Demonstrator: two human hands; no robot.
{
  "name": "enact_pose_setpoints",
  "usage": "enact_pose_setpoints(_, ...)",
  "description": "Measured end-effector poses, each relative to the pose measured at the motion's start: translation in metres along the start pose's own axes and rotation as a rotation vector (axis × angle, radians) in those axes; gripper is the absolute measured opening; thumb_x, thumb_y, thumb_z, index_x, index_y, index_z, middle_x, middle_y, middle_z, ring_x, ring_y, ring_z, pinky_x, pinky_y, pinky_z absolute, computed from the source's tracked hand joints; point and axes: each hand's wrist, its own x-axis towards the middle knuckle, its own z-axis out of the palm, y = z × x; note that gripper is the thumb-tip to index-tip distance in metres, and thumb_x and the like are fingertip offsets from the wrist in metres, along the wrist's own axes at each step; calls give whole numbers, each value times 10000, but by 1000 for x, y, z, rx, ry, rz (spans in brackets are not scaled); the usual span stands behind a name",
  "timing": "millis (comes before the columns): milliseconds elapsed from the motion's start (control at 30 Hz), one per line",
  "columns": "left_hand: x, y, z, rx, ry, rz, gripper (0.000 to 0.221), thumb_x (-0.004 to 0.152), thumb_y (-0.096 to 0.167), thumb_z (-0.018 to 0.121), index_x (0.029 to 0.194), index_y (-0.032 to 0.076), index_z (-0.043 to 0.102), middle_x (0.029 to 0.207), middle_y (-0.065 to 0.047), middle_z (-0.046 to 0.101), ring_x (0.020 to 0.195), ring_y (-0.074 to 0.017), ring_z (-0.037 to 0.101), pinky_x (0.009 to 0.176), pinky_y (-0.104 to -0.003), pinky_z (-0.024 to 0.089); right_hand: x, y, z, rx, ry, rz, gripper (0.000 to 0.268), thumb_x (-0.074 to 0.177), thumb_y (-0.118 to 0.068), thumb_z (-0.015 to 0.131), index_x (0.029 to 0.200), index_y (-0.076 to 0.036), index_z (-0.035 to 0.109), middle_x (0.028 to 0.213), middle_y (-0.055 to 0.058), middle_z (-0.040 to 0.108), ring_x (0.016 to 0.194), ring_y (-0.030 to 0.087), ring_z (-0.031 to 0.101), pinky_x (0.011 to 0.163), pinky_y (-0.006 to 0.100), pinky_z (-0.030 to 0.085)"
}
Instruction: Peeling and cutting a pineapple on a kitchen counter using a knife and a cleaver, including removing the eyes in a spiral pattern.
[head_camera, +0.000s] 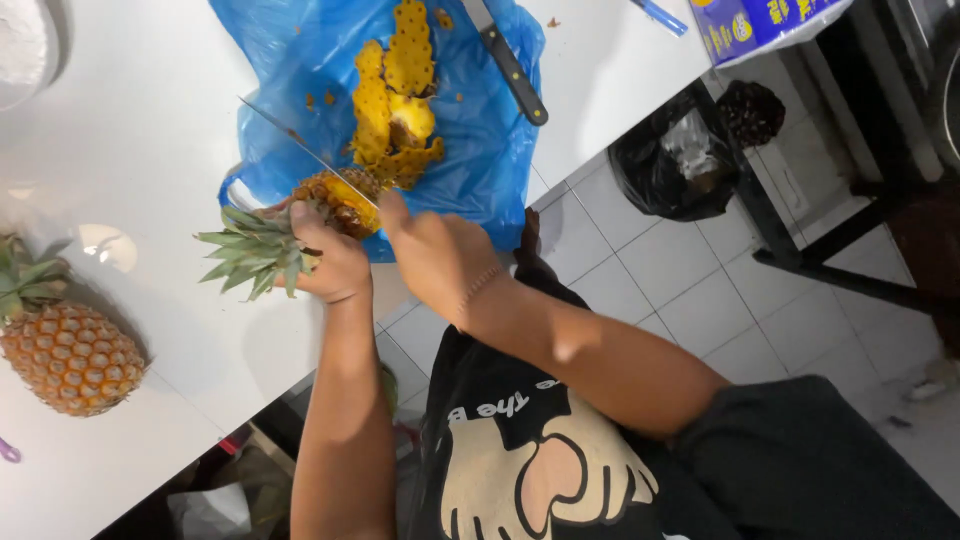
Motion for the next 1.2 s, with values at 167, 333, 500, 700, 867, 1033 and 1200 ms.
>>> enact_pose_setpoints(167, 28, 120, 25, -240, 113, -103, 831, 925, -89, 771, 1556, -15, 235, 1405, -295, 530, 1187, -320, 640, 995, -507, 539, -4, -4, 4, -257, 3, -114, 506, 959, -67, 388, 1446, 67, 412, 857, 306, 720, 803, 477, 734, 714, 616, 575)
enact_pose_setpoints(333, 0, 124, 12, -203, 82, -142, 796, 914, -62, 772, 1529, -14, 269, 1346, -275, 547, 1119, -304, 643, 937, -485, 539, -5, 5, 1, -357, -10, -155, 396, 936, -45, 442, 1318, 56, 469, 747, 239, 708, 725, 482, 727, 588, 631, 564)
enact_pose_setpoints(500, 26, 108, 29, -202, 112, -112, 753, 900, -28, 775, 1494, -11, 312, 1270, -249, 569, 1033, -283, 647, 862, -458, 540, 12, -5, 8, -458, -24, -141, 377, 937, -20, 405, 1302, 48, 471, 770, 259, 711, 732, 465, 737, 600, 635, 574)
enact_pose_setpoints(700, 20, 105, 34, -121, 241, -94, 811, 919, 20, 827, 1575, 63, 353, 1435, -224, 557, 1298, -348, 611, 1021, -510, 552, 11, 1, 18, -455, -43, -101, 414, 973, -71, 347, 1367, 36, 415, 828, 274, 719, 792, 498, 722, 613, 683, 557)
enact_pose_setpoints(867, 22, 91, 42, 84, 132, -42, 856, 830, -48, 885, 1535, 16, 404, 1440, -221, 532, 1285, -383, 616, 1052, -555, 559, 25, -11, 8, -292, -59, -83, 538, 957, -90, 340, 1481, 32, 341, 911, 317, 720, 846, 514, 712, 708, 673, 564)
enact_pose_setpoints(1033, 8, 88, 19, 166, 71, -58, 884, 789, -97, 913, 1519, -20, 420, 1456, -236, 514, 1302, -408, 603, 1081, -584, 554, -2, 22, 17, -469, -102, -49, 551, 947, -61, 350, 1492, 19, 341, 913, 281, 724, 866, 497, 718, 715, 648, 574)
enact_pose_setpoints(1200, 0, 119, 27, -126, 238, -139, 886, 839, -132, 888, 1550, -53, 366, 1510, -304, 500, 1402, -423, 540, 1122, -592, 516, 42, 22, 17, -373, 20, -136, 550, 969, -76, 394, 1507, 28, 344, 857, 317, 696, 817, 515, 710, 659, 644, 575)
